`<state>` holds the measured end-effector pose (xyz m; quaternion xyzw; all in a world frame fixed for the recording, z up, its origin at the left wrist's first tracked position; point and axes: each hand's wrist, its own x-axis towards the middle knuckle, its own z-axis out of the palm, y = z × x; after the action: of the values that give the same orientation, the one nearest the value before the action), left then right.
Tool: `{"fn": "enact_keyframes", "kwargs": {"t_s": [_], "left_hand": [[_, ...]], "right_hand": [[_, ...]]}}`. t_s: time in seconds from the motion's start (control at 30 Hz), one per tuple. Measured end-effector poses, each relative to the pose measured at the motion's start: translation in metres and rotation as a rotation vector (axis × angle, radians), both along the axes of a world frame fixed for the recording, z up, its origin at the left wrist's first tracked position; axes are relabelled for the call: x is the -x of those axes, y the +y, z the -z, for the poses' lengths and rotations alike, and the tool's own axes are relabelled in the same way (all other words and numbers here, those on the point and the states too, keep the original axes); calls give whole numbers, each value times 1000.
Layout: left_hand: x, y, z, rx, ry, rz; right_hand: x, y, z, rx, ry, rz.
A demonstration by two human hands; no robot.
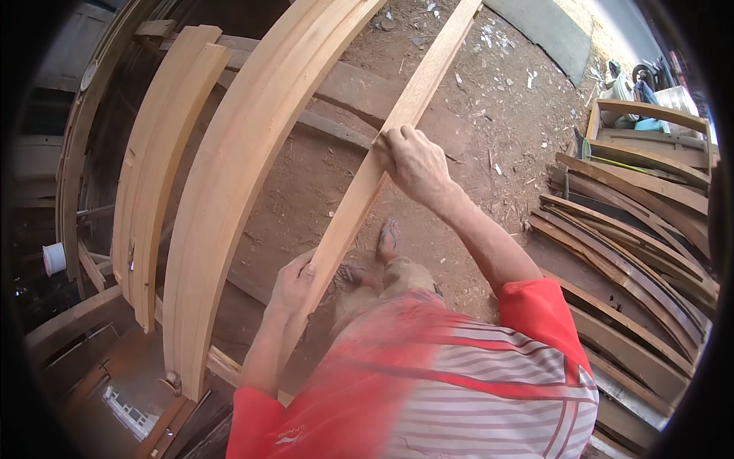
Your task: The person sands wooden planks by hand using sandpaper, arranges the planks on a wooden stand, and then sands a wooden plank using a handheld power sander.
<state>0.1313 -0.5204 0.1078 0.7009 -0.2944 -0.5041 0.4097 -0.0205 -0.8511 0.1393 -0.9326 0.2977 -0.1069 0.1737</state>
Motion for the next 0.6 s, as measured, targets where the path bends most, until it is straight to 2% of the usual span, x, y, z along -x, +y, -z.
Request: {"fn": "enact_keyframes", "kwargs": {"t_s": [0.03, 0.07, 0.1, 0.13, 0.17, 0.2, 0.27, 0.33, 0.4, 0.5, 0.57, 0.6], "left_hand": [[0, 5, 4, 10, 9, -9], [-3, 7, 8, 40, -94, -14], [-2, 11, 11, 65, -192, -21], [-1, 12, 11, 67, -182, -35], [-2, 10, 8, 104, -284, -41], [-2, 13, 7, 132, -384, -45], [0, 18, 11, 151, -367, -130], [-4, 25, 15, 190, -360, -205], [-6, 35, 25, 232, -212, -456], [-23, 35, 23, 195, -163, -473], [-30, 43, 11, 204, -180, -470], [-34, 53, 5, 196, -212, -453]], "right_hand": [[1, 27, 5, 38, 3, -135], [-1, 25, 2, 52, 8, -142], [-1, 15, 1, 83, 21, -96], [-1, 2, 2, 108, 35, -55], [-10, -34, -23, -35, 171, 163], [-11, -73, -18, 21, 107, 263], [-11, -115, -3, 163, 57, 339], [-18, -54, -3, 108, 35, 261], [-25, 42, 1, -37, 21, 104], [-16, 185, 6, 25, -147, -343], [-11, 183, 9, -97, -118, -305], [-13, 157, 7, -65, -61, -180]]}}
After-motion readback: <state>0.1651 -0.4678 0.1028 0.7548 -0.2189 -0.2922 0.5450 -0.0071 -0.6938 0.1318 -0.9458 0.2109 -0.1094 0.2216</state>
